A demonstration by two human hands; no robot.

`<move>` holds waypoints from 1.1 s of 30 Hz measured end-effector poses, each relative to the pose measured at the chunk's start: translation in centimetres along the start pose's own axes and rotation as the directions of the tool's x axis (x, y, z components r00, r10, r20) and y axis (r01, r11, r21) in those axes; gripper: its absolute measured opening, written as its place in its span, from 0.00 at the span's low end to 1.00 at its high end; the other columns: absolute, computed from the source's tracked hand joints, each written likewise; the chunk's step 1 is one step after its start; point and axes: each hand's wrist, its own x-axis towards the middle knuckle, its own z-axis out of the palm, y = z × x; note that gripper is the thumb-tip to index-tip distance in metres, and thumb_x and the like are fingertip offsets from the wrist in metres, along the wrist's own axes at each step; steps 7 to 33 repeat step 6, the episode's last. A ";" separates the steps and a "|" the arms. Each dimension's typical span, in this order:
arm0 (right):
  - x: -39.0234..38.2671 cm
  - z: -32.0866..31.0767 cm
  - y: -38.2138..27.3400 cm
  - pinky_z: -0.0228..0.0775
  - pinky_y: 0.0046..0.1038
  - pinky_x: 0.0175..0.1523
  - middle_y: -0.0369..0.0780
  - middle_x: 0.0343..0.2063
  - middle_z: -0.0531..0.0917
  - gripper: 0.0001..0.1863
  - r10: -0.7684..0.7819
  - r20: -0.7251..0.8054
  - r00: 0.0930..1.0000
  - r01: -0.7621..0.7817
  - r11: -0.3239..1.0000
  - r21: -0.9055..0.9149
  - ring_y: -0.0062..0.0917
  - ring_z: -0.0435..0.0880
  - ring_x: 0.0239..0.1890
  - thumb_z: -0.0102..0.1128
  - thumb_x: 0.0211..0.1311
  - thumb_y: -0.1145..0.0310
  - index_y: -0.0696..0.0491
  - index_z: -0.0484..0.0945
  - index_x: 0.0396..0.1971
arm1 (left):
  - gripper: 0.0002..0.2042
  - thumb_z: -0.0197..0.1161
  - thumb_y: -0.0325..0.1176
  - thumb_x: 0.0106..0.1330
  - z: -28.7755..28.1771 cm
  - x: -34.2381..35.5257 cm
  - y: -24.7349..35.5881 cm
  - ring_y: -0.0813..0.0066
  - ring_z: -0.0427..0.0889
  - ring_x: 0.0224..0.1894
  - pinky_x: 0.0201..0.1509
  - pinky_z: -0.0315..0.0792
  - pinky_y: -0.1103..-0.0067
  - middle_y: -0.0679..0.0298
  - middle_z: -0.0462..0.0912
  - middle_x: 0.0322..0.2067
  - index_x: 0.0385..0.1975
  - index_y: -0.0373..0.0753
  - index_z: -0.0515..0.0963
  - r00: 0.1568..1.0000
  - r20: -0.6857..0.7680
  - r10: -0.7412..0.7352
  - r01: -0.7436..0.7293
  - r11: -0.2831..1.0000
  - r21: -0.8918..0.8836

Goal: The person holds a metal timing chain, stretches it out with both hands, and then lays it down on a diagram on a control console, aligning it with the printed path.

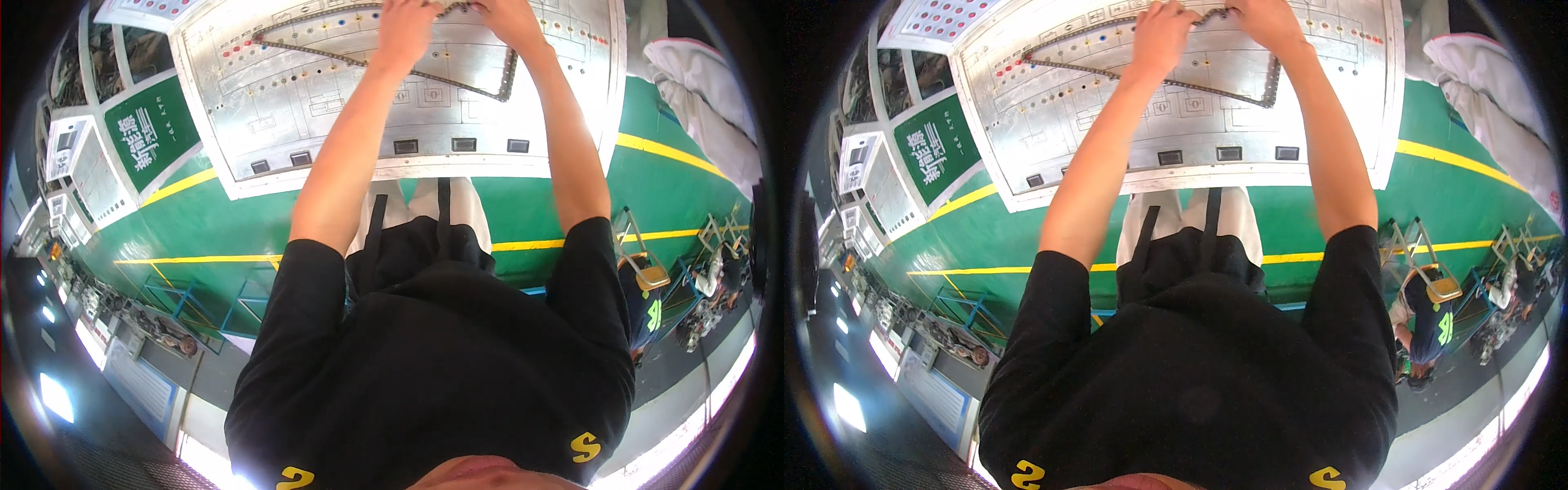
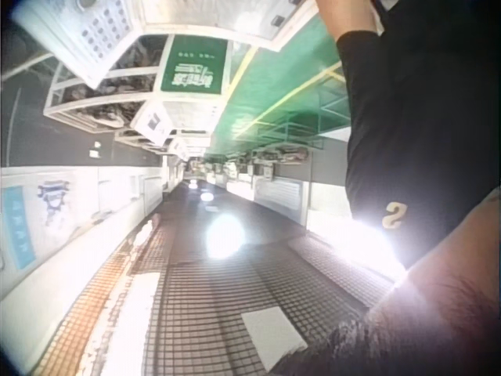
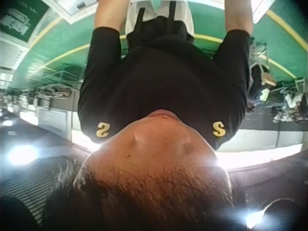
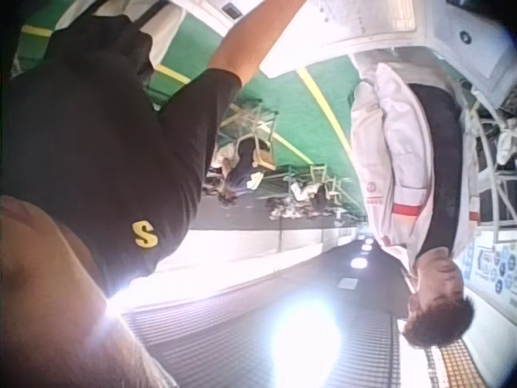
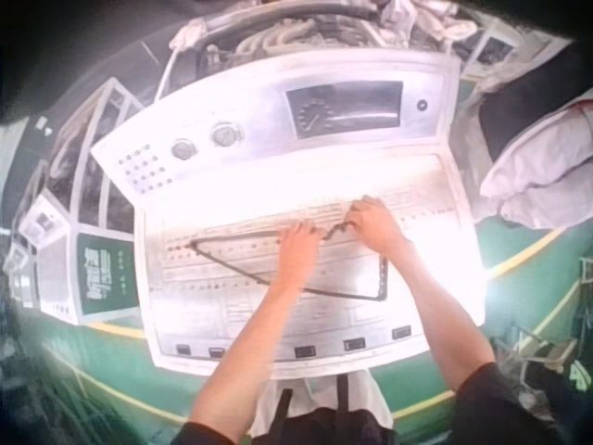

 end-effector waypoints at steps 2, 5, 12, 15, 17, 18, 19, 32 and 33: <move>-0.5 -0.2 0.3 0.70 0.41 0.52 0.41 0.31 0.80 0.03 -0.061 0.031 0.998 0.063 0.997 -0.042 0.40 0.79 0.42 0.63 0.51 0.70 0.52 0.82 0.26 | 0.11 0.54 0.31 0.64 0.2 0.2 0.2 0.60 0.76 0.53 0.60 0.68 0.60 0.62 0.80 0.44 0.39 0.45 0.84 1.000 -0.014 0.012 -0.012 0.999 -0.040; 0.0 -0.9 -0.4 0.70 0.41 0.53 0.42 0.31 0.80 0.04 -0.010 0.105 0.994 0.014 0.999 -0.033 0.40 0.79 0.44 0.65 0.50 0.69 0.51 0.83 0.27 | 0.12 0.55 0.32 0.63 0.0 0.1 0.5 0.63 0.76 0.54 0.61 0.68 0.62 0.62 0.80 0.45 0.41 0.46 0.84 0.999 0.009 0.040 -0.040 0.999 -0.033; 0.4 -1.3 -0.8 0.70 0.41 0.53 0.42 0.32 0.80 0.04 0.041 0.146 0.988 -0.040 0.999 -0.008 0.39 0.79 0.45 0.65 0.51 0.69 0.51 0.83 0.28 | 0.12 0.55 0.32 0.63 -0.1 0.2 0.2 0.63 0.76 0.54 0.61 0.68 0.60 0.62 0.80 0.45 0.42 0.46 0.85 0.996 0.080 0.042 -0.037 0.997 -0.062; 0.4 -1.3 -0.8 0.70 0.41 0.53 0.42 0.32 0.80 0.04 0.041 0.146 0.988 -0.040 0.999 -0.008 0.39 0.79 0.45 0.65 0.51 0.69 0.51 0.83 0.28 | 0.12 0.55 0.32 0.63 -0.1 0.2 0.2 0.63 0.76 0.54 0.61 0.68 0.60 0.62 0.80 0.45 0.42 0.46 0.85 0.996 0.080 0.042 -0.037 0.997 -0.062; 0.4 -1.3 -0.8 0.70 0.41 0.53 0.42 0.32 0.80 0.04 0.041 0.146 0.988 -0.040 0.999 -0.008 0.39 0.79 0.45 0.65 0.51 0.69 0.51 0.83 0.28 | 0.12 0.55 0.32 0.63 -0.1 0.2 0.2 0.63 0.76 0.54 0.61 0.68 0.60 0.62 0.80 0.45 0.42 0.46 0.85 0.996 0.080 0.042 -0.037 0.997 -0.062; 0.4 -1.3 -0.8 0.70 0.41 0.53 0.42 0.32 0.80 0.04 0.041 0.146 0.988 -0.040 0.999 -0.008 0.39 0.79 0.45 0.65 0.51 0.69 0.51 0.83 0.28 | 0.12 0.55 0.32 0.63 -0.1 0.2 0.2 0.63 0.76 0.54 0.61 0.68 0.60 0.62 0.80 0.45 0.42 0.46 0.85 0.996 0.080 0.042 -0.037 0.997 -0.062; 0.4 -1.3 -0.8 0.70 0.41 0.53 0.42 0.32 0.80 0.04 0.041 0.146 0.988 -0.040 0.999 -0.008 0.39 0.79 0.45 0.65 0.51 0.69 0.51 0.83 0.28 | 0.12 0.55 0.32 0.63 -0.1 0.2 0.2 0.63 0.76 0.54 0.61 0.68 0.60 0.62 0.80 0.45 0.42 0.46 0.85 0.996 0.080 0.042 -0.037 0.997 -0.062; 0.4 -1.3 -0.8 0.70 0.41 0.53 0.42 0.32 0.80 0.04 0.041 0.146 0.988 -0.040 0.999 -0.008 0.39 0.79 0.45 0.65 0.51 0.69 0.51 0.83 0.28 | 0.12 0.55 0.32 0.63 -0.1 0.2 0.2 0.63 0.76 0.54 0.61 0.68 0.60 0.62 0.80 0.45 0.42 0.46 0.85 0.996 0.080 0.042 -0.037 0.997 -0.062; 0.4 -1.3 -0.8 0.70 0.41 0.53 0.42 0.32 0.80 0.04 0.041 0.146 0.988 -0.040 0.999 -0.008 0.39 0.79 0.45 0.65 0.51 0.69 0.51 0.83 0.28 | 0.12 0.55 0.32 0.63 -0.1 0.2 0.2 0.63 0.76 0.54 0.61 0.68 0.60 0.62 0.80 0.45 0.42 0.46 0.85 0.996 0.080 0.042 -0.037 0.997 -0.062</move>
